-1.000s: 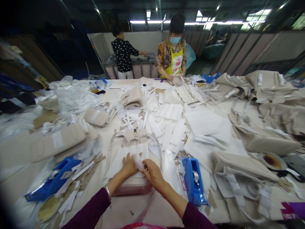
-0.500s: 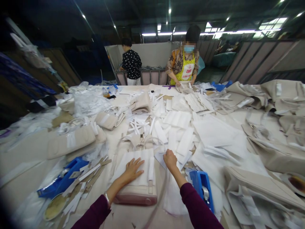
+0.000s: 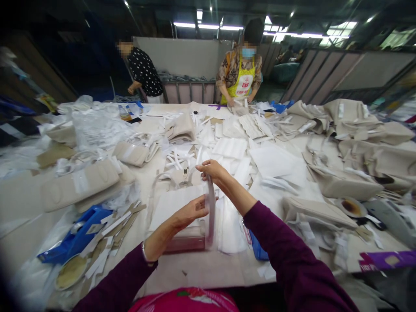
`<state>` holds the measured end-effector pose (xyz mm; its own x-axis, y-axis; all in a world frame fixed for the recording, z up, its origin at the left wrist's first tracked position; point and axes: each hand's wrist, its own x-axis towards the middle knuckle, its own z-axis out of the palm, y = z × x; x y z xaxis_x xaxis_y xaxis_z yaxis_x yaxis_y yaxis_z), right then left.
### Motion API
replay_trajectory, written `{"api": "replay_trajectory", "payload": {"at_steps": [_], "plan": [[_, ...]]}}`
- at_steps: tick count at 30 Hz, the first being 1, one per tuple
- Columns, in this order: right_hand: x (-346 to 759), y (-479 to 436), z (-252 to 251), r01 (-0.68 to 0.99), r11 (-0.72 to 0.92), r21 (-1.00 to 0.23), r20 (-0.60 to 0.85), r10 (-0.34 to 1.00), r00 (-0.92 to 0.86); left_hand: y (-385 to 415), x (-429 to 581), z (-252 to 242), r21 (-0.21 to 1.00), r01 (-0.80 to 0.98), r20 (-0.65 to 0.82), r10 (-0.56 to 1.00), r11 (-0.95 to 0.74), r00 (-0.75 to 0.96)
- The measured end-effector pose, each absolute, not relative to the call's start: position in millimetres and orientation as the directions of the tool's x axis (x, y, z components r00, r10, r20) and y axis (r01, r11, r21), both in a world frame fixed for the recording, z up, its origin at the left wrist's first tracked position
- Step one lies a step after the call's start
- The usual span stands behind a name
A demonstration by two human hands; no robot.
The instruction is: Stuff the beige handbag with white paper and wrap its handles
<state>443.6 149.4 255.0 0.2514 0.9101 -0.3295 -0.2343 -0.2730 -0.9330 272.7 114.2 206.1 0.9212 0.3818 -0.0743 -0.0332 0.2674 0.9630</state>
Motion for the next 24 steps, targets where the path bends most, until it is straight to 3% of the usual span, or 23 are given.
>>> {"api": "replay_trajectory", "payload": {"at_steps": [4,8,13,16,19,24], "plan": [[432.2,154.0,262.7,-0.334,-0.199,-0.921,-0.281,0.934,0.220,101.3,278.6,220.7,0.825,-0.231,-0.104,0.540,0.516,0.835],[417.1,103.5,250.9,-0.378,-0.150,-0.914,-0.231,0.956,0.180,126.6,266.9,230.9,0.724,-0.408,-0.094,0.666,0.556,0.740],[380.5,17.8,214.4,-0.239,-0.251,-0.938,-0.256,0.967,-0.012,147.6,258.1,238.5,0.672,-0.421,-0.209,0.701,0.610,0.682],[356.7,-16.4,199.9,-0.289,-0.274,-0.917,-0.281,0.960,-0.016,142.2,268.9,236.8,0.652,-0.404,-0.312,0.712,0.642,0.629],[343.8,-34.9,193.7,-0.368,-0.292,-0.883,-0.325,0.945,0.029,127.8,281.8,229.8,0.719,-0.349,-0.347,0.746,0.600,0.568],[340.0,-41.2,197.0,-0.369,-0.294,-0.882,-0.353,0.930,0.100,104.6,274.0,218.6,0.922,-0.116,-0.228,0.760,0.369,0.609]]}}
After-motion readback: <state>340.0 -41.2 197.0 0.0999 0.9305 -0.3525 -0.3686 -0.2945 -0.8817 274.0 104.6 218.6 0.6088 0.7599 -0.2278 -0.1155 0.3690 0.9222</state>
